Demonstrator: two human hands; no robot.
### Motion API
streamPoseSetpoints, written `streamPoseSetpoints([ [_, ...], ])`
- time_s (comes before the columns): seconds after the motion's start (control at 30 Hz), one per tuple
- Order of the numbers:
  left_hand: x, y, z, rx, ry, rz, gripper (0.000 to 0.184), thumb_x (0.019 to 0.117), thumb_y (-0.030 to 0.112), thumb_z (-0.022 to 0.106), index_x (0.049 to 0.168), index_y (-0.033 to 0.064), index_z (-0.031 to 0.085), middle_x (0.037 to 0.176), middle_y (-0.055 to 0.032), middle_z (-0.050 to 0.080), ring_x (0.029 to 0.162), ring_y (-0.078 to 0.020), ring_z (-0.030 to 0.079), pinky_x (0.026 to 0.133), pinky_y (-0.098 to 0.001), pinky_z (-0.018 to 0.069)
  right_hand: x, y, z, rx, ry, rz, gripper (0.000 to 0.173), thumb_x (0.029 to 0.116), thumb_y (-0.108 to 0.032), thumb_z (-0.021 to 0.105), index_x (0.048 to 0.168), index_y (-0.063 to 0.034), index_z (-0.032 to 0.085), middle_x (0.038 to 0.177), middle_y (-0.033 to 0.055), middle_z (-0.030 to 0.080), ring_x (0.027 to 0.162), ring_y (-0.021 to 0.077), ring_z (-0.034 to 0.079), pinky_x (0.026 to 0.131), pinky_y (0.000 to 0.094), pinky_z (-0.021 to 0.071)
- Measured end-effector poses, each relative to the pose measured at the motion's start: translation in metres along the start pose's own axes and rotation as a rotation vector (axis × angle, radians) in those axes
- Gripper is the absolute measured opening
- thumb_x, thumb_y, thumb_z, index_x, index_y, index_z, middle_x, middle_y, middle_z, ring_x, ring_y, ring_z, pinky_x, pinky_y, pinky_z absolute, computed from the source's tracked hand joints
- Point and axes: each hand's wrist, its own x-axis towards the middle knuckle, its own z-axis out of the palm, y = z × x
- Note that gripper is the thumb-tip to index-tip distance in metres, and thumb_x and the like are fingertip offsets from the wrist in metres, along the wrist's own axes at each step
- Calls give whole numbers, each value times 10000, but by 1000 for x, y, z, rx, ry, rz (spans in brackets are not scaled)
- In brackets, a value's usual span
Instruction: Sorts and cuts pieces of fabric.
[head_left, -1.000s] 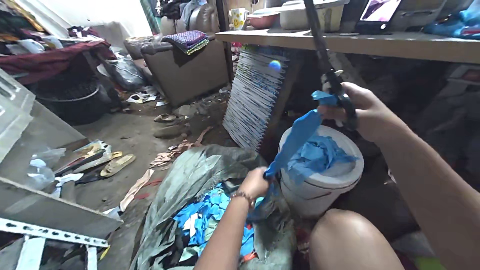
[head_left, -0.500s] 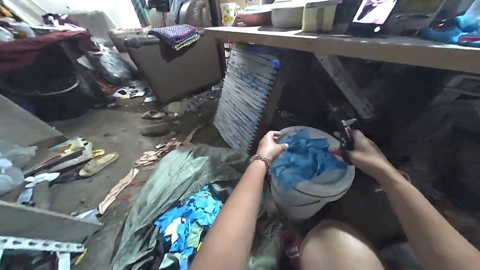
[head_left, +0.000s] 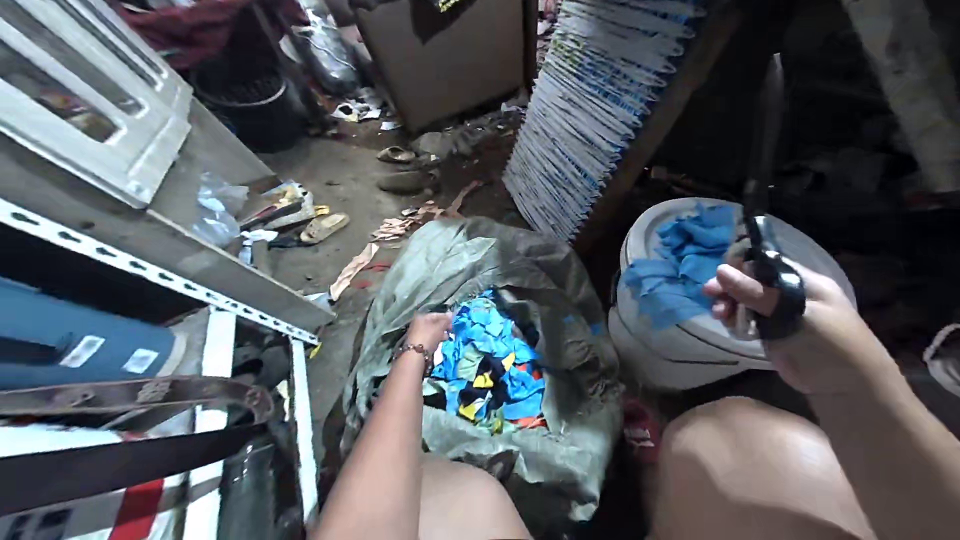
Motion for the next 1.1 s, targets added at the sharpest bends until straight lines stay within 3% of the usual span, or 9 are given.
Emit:
streamPoseSetpoints([
  [0.17,14,-50,4,362,-71,-25,332,1028,151,569,1321,17,649,1367,-212,614,1302,-336,567,1124,-502,406,-12,15,80,162,-231,385,175,1084,-156,481,1098,-16,585,803,51,660,639,101,643,593,228,561],
  [0.33,21,-65,1,327,-40,-78,327,1000,91,589,1314,51,667,1322,-193,642,1213,-321,618,1046,-480,463,-11,93,145,119,-104,742,287,1089,-260,507,977,-3,565,725,47,566,571,120,569,547,250,516],
  [0.43,30,-75,5,311,-36,-119,311,970,83,630,1274,55,686,1314,-183,646,1222,-311,612,1043,-478,465,-16,164,157,-107,-15,839,340,1078,-296,537,1204,20,545,835,86,552,624,148,548,566,290,484],
  [0.5,33,-82,11,342,-62,-163,362,932,126,698,1280,30,671,1337,-196,629,1273,-325,581,1078,-496,444,-17,209,151,-276,-32,887,438,1074,-290,541,1370,31,496,1123,197,590,901,260,614,775,409,531],
  [0.6,32,-86,17,366,-98,-208,640,917,309,770,1410,-22,532,1425,-243,544,1356,-348,510,1131,-493,401,-17,238,137,-626,-179,888,509,1074,-293,511,1444,55,480,1446,272,526,1352,371,522,1111,521,422],
  [0.67,32,-83,20,428,-97,-216,600,930,296,752,1407,-3,543,1423,-230,553,1354,-339,517,1131,-489,403,-17,245,134,-778,-260,883,531,1084,-287,475,1485,58,435,1528,264,450,1438,364,436,1175,510,358],
  [0.83,39,-75,15,467,-112,-225,383,1027,215,580,1332,-16,606,1374,-235,590,1296,-341,564,1091,-510,427,-15,272,133,-939,-421,901,554,1088,-247,456,1512,98,368,1590,274,353,1498,355,344,1216,471,304],
  [0.93,37,-82,6,61,12,-272,382,1029,152,566,1362,-34,552,1283,-242,610,1067,-304,648,902,-442,535,-17,275,133,-1034,-602,890,573,1067,-237,506,1505,104,364,1573,278,376,1476,364,377,1201,484,324],
  [1.1,30,-79,-10,-428,125,-293,407,1053,92,522,1446,-1,465,1355,-263,551,1080,-315,639,859,-417,547,-14,272,143,-1051,-639,526,393,1033,-144,536,1397,2,570,1500,242,473,1391,376,476,1150,506,401],
])
